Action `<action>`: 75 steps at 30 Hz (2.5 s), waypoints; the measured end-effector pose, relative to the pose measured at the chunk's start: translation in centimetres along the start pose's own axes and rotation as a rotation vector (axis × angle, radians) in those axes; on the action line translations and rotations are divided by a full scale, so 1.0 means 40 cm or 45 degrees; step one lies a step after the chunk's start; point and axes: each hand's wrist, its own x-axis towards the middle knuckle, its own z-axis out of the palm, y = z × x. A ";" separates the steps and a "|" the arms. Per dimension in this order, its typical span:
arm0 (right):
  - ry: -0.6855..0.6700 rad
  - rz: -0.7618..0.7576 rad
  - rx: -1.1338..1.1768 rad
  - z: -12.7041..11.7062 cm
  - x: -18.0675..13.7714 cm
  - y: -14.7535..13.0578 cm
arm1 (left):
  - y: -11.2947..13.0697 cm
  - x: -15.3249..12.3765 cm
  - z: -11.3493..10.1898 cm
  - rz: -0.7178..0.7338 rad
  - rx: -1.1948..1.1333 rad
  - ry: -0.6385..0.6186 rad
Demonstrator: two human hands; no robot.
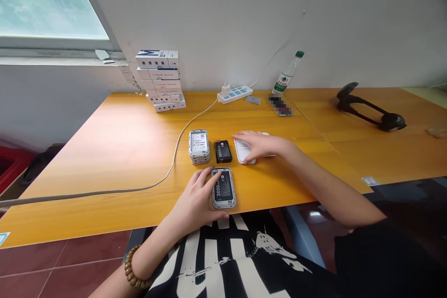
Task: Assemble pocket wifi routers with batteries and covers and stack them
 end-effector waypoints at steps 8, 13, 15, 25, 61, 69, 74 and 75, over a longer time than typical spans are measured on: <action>0.494 -0.541 0.714 0.114 -0.125 -0.084 | 0.013 0.011 -0.024 -0.086 -0.153 0.007; 0.417 -0.478 0.844 0.259 -0.183 -0.167 | 0.017 0.013 -0.017 -0.081 -0.146 0.019; 0.377 -0.357 0.729 0.287 -0.191 -0.179 | 0.020 0.012 -0.019 -0.072 -0.140 0.019; 0.313 -0.338 0.492 0.283 -0.190 -0.166 | 0.031 0.015 -0.037 -0.038 -0.116 -0.021; 0.319 -0.363 1.226 0.294 -0.162 -0.218 | 0.066 0.033 -0.071 -0.209 -0.912 0.530; 0.200 -0.333 1.405 0.299 -0.166 -0.215 | 0.065 0.005 -0.057 -0.245 -0.930 0.011; 0.669 -0.408 0.715 0.281 -0.192 -0.215 | 0.078 0.013 -0.054 -0.358 -1.069 -0.089; 0.695 -0.469 0.553 0.275 -0.196 -0.216 | 0.083 0.016 -0.049 -0.380 -1.098 -0.131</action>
